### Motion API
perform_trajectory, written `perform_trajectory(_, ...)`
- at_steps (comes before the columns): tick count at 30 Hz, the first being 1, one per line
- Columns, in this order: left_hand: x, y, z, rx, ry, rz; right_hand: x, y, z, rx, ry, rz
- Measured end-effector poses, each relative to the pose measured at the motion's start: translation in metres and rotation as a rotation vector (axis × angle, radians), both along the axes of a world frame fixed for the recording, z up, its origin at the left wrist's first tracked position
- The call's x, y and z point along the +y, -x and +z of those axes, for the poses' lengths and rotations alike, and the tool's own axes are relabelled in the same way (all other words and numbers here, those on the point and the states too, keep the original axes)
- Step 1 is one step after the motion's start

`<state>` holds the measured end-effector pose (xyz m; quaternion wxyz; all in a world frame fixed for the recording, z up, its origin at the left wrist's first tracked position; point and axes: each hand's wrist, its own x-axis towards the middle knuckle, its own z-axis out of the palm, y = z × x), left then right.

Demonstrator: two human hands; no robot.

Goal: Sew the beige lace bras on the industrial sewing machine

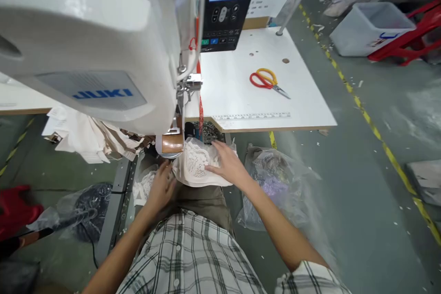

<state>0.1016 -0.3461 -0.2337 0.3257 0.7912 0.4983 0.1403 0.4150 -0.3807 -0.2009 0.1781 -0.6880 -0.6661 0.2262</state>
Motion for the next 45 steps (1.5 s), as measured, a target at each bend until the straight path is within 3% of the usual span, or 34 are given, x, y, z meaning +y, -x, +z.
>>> perform_trajectory(4, 0.019, 0.094, -0.018, 0.179, 0.088, 0.489, 0.008, 0.059, -0.033, -0.057, 0.021, 0.121)
perform_trajectory(6, 0.019, 0.127, -0.03, 0.274, 0.207, 0.602, 0.001, 0.078, -0.038, -0.1, -0.029, 0.122)
perform_trajectory(10, 0.012, 0.15, -0.047, 0.373, 0.417, 0.562, -0.007, 0.092, -0.035, -0.1, -0.087, 0.121)
perform_trajectory(12, 0.013, 0.151, -0.042, 0.424, 0.431, 0.508, -0.001, 0.087, -0.033, -0.059, -0.044, 0.098)
perform_trajectory(14, 0.014, 0.149, -0.025, 0.486, 0.394, 0.472, 0.007, 0.08, -0.028, 0.01, 0.002, 0.063)
perform_trajectory(18, 0.004, 0.123, 0.041, 0.531, 0.262, 0.365, 0.009, 0.085, 0.005, 0.197, -0.074, 0.056)
perform_trajectory(21, -0.017, 0.079, 0.096, 0.363, 0.131, 0.104, 0.001, 0.112, 0.041, 0.388, -0.032, 0.363)
perform_trajectory(24, -0.026, 0.04, 0.131, 0.103, 0.176, -0.055, -0.007, 0.13, 0.07, 0.384, 0.2, 0.673)
perform_trajectory(26, -0.02, 0.024, 0.138, -0.097, 0.238, -0.02, -0.013, 0.126, 0.084, 0.343, 0.246, 0.736)
perform_trajectory(28, -0.009, 0.013, 0.133, -0.285, 0.37, 0.059, -0.022, 0.112, 0.098, 0.363, 0.179, 0.726)
perform_trajectory(32, 0.003, -0.009, 0.119, -0.51, 0.939, 0.087, -0.042, 0.078, 0.129, 0.396, 0.138, 0.621)
perform_trajectory(34, 0.002, -0.021, 0.119, -0.595, 1.077, 0.067, -0.05, 0.063, 0.14, 0.402, 0.192, 0.564)
perform_trajectory(37, 0.0, -0.038, 0.129, -0.542, 1.003, -0.054, -0.059, 0.044, 0.148, 0.386, 0.332, 0.475)
perform_trajectory(40, 0.002, -0.053, 0.15, -0.381, 0.701, -0.219, -0.06, 0.028, 0.146, 0.283, 0.413, 0.347)
perform_trajectory(43, 0.004, -0.066, 0.175, -0.282, 0.506, -0.407, -0.047, 0.024, 0.14, 0.316, 0.266, 0.179)
perform_trajectory(45, 0.007, -0.071, 0.19, -0.234, 0.426, -0.489, -0.032, 0.028, 0.138, 0.497, 0.203, 0.188)
